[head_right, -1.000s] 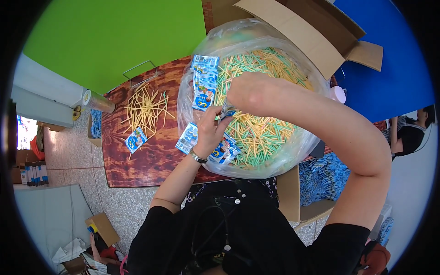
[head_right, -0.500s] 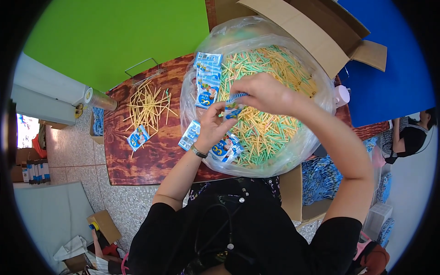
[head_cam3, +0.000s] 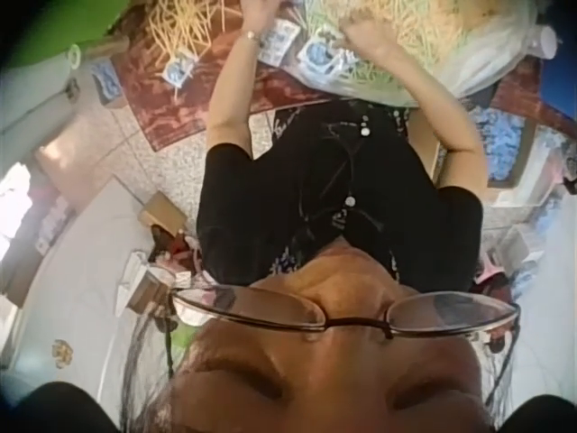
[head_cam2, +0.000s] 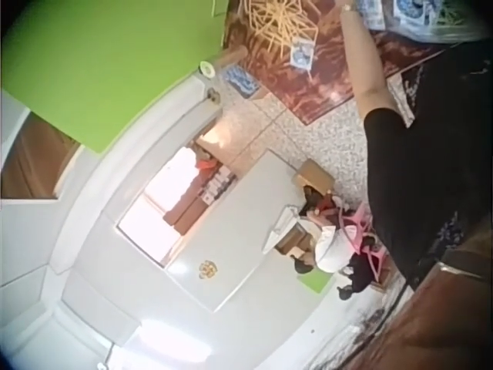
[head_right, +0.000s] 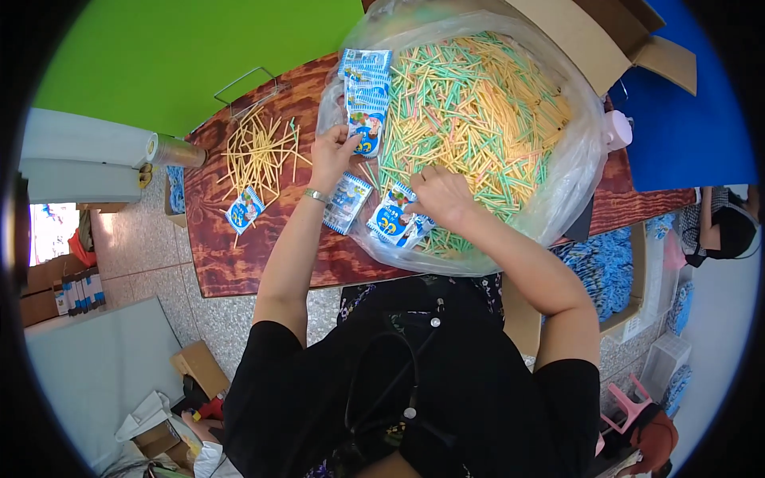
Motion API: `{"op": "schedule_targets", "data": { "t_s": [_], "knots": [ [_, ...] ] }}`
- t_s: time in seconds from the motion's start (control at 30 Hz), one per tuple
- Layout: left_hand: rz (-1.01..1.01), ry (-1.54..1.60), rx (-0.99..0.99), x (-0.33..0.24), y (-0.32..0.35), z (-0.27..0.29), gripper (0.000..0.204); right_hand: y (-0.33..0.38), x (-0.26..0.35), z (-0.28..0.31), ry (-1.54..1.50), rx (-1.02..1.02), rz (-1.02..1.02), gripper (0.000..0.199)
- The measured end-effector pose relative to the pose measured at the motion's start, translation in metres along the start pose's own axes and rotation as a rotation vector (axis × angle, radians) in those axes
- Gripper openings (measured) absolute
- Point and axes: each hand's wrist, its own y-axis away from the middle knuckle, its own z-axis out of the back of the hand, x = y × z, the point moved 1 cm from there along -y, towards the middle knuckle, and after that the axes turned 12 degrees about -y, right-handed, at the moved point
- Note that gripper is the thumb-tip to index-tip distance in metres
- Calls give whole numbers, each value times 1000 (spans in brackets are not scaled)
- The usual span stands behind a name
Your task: The person is packaging small packets into a larger bag filled with shredded paper and placing the bag into a cardboard box.
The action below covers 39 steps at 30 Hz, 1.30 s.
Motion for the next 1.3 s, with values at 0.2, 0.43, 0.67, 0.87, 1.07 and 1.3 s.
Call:
{"op": "schedule_targets", "data": {
  "t_s": [0.2,0.43,0.67,0.87,1.07,1.3],
  "knots": [
    [-273,-493,-454,-54,18,17,21,6,-12,-8,-9,-43,110,21],
    [-484,-189,33,-88,75,19,26,19,-5,22,210,-19,176,19],
    [-246,7,220,-107,92,5,22,26,-6,51,24,-184,255,20],
    [102,391,502,-120,77,-17,15,37,-22,77,-759,-275,6,22],
    [149,328,483,-147,65,-29,34,47,-29,93,-653,-291,0,15],
    [-7,339,365,-138,63,-48,32,57,-31,98,-577,-389,120,20]
  ]
}}
